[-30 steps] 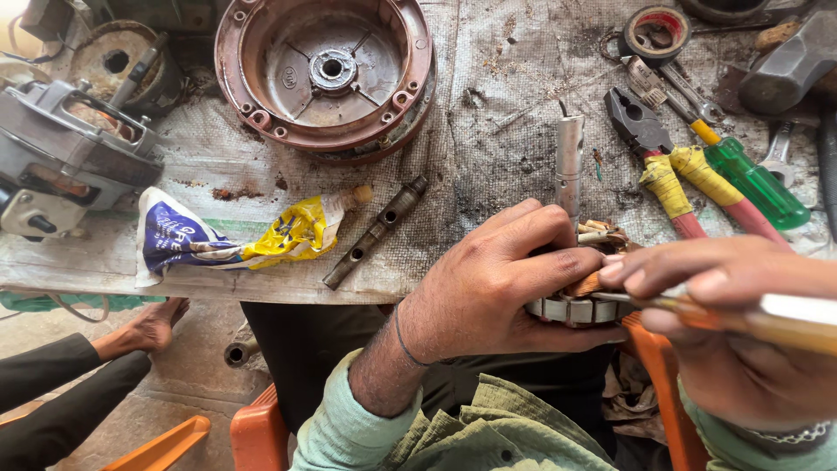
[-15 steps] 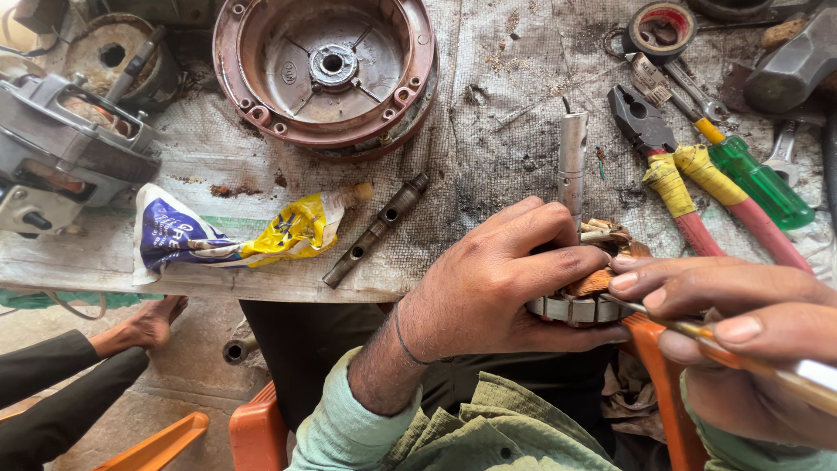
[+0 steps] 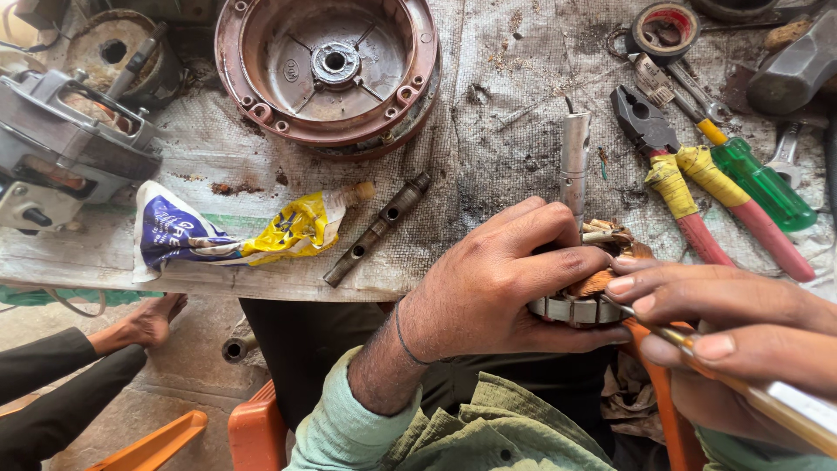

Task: The person holds a motor armature and uses a screwdriver to adjust and separate copper windings. They rotate the armature to access different sections and carefully pry the wires apart with the tool.

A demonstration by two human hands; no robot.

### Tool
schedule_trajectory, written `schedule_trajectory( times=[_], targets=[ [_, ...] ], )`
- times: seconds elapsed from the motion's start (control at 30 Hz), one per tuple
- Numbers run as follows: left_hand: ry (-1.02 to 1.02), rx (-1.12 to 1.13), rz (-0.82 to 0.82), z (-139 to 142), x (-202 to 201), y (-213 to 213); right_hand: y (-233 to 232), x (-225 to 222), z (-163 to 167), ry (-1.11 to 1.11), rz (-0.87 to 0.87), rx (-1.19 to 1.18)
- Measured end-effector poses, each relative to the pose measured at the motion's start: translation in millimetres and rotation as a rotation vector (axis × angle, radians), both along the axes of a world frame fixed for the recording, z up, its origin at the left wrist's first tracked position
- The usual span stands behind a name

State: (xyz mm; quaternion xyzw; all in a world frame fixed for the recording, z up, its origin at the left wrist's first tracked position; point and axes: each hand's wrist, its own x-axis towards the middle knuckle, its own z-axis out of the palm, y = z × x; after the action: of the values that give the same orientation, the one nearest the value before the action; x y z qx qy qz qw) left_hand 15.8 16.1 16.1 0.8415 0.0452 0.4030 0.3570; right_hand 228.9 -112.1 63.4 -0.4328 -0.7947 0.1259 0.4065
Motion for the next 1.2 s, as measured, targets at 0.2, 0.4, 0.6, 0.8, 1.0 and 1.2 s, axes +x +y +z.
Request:
schedule_trajectory(
  times=[0.2, 0.4, 0.6, 0.8, 1.0, 1.2],
  targets=[
    [0.000, 0.046, 0.015, -1.7, 0.3, -0.6, 3.4, -9.4, -9.8, 0.116, -0.126, 0.043],
    [-0.023, 0.083, 0.005, -4.8, 2.7, 0.5, -5.6, -11.3, -18.0, 0.395, -0.153, -0.120],
    [-0.023, 0.096, 0.009, -7.0, 3.3, 0.6, 2.4, -10.8, -7.0, 0.311, -0.161, -0.145],
    [-0.022, 0.101, 0.004, -7.3, 2.9, 0.7, 5.4, -9.4, -1.1, 0.295, -0.186, -0.198],
    [-0.019, 0.105, -0.006, -8.0, 2.8, 0.5, 4.2, -4.1, 1.6, 0.197, -0.159, -0.244],
    [-0.032, 0.120, -0.001, -8.4, 3.0, 1.2, 3.2, -4.6, 3.2, 0.293, -0.183, -0.374]
  ],
)
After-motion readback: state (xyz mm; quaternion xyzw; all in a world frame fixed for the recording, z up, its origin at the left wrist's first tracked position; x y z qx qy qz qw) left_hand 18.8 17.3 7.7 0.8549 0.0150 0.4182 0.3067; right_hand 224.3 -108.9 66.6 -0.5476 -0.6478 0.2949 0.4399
